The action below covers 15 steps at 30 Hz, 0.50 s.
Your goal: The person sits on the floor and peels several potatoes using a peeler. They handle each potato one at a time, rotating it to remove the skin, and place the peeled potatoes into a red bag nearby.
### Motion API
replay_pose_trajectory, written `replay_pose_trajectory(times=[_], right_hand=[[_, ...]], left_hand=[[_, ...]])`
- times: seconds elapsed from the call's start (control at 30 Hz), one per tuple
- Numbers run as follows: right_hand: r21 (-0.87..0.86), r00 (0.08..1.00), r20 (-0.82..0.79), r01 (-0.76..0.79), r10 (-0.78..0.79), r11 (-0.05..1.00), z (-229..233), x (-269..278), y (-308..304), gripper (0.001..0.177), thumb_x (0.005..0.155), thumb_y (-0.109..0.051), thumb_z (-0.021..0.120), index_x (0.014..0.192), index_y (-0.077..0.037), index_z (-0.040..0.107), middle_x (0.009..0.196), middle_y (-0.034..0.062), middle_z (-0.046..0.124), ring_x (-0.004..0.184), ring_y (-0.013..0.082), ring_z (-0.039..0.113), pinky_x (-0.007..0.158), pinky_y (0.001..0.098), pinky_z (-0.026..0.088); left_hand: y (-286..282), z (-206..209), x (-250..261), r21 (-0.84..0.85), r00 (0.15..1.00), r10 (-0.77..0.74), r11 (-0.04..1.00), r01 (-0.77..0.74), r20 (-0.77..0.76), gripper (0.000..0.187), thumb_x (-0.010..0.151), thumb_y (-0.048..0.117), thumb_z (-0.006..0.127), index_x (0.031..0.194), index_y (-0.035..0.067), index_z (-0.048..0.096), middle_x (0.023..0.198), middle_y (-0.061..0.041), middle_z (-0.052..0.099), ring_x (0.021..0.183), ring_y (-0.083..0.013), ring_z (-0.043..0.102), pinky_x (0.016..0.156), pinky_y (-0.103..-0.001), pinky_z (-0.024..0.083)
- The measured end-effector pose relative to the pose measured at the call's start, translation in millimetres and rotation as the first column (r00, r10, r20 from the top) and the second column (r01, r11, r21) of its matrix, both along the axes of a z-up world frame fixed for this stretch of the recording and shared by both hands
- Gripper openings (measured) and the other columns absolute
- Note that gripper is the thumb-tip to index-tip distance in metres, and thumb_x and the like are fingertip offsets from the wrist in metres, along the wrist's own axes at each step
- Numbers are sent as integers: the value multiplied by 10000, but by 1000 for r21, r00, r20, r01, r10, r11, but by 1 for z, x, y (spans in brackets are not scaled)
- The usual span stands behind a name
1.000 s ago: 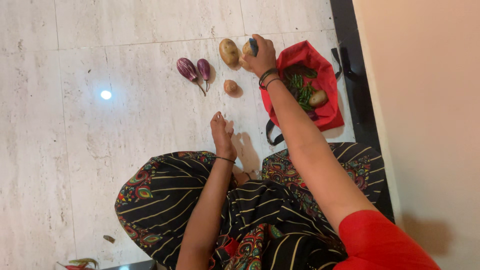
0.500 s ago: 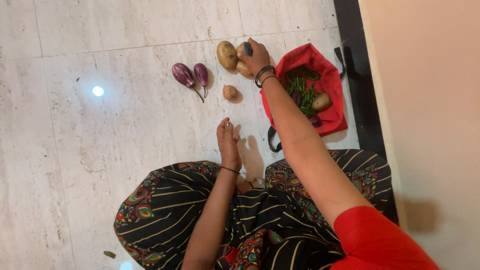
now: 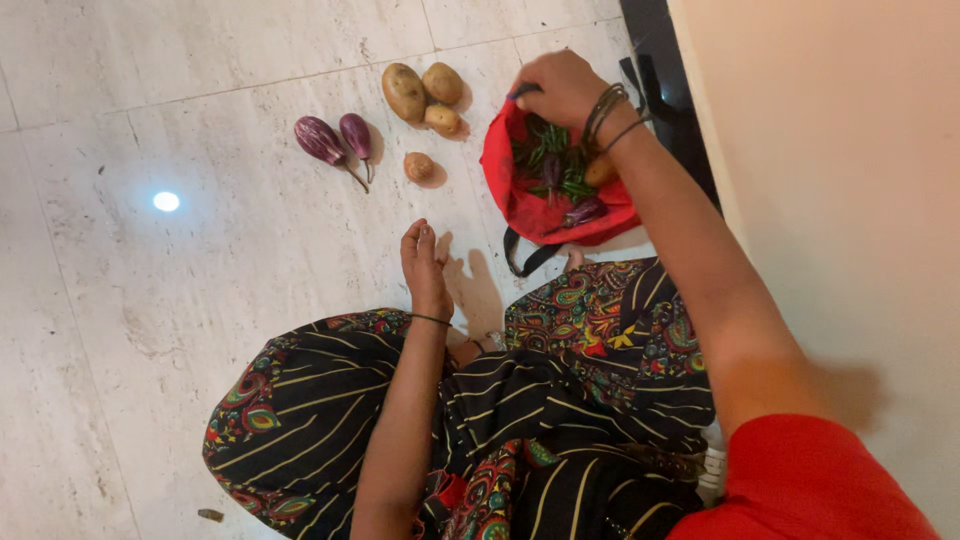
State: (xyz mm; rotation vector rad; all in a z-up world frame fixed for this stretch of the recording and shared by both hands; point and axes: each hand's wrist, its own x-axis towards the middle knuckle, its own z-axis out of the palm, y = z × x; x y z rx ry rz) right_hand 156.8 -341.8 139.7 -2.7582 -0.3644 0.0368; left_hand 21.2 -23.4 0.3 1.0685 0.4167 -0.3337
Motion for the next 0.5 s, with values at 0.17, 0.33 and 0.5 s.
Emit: replay_pose_trajectory(times=[0.17,0.33,0.5], right_hand=[[-245,971,-210,60,-113,968,-51,-68,-60,293,775,-251,800,1031,-108,790,936,180,744,909,369,716,844,464,552],[-391,972,-172,84,-163,916,-101,-93,-89,362,713,-252,826,1038,-99,781,1090,188,733,1052,358,699,944,434,553],[-531,917,-230,161,-325,832,-125,-95,-81,491,802,-317,795,1250,-151,684,1204,221,662,1087,420,645,905,484,531]], left_hand=[[1,-14,1,-36,1000,11,999,-11,6,379,1001,334,623,1313,124,574,1086,29,568,977,-95,519,831,-326,453],[9,-21,-1,-29,999,21,999,-22,-35,349,995,359,632,1257,134,587,965,34,548,874,-92,518,762,-288,472],[19,-25,-6,-33,996,57,998,-60,-63,348,978,340,632,1250,126,595,979,30,566,876,-108,539,737,-288,488]])
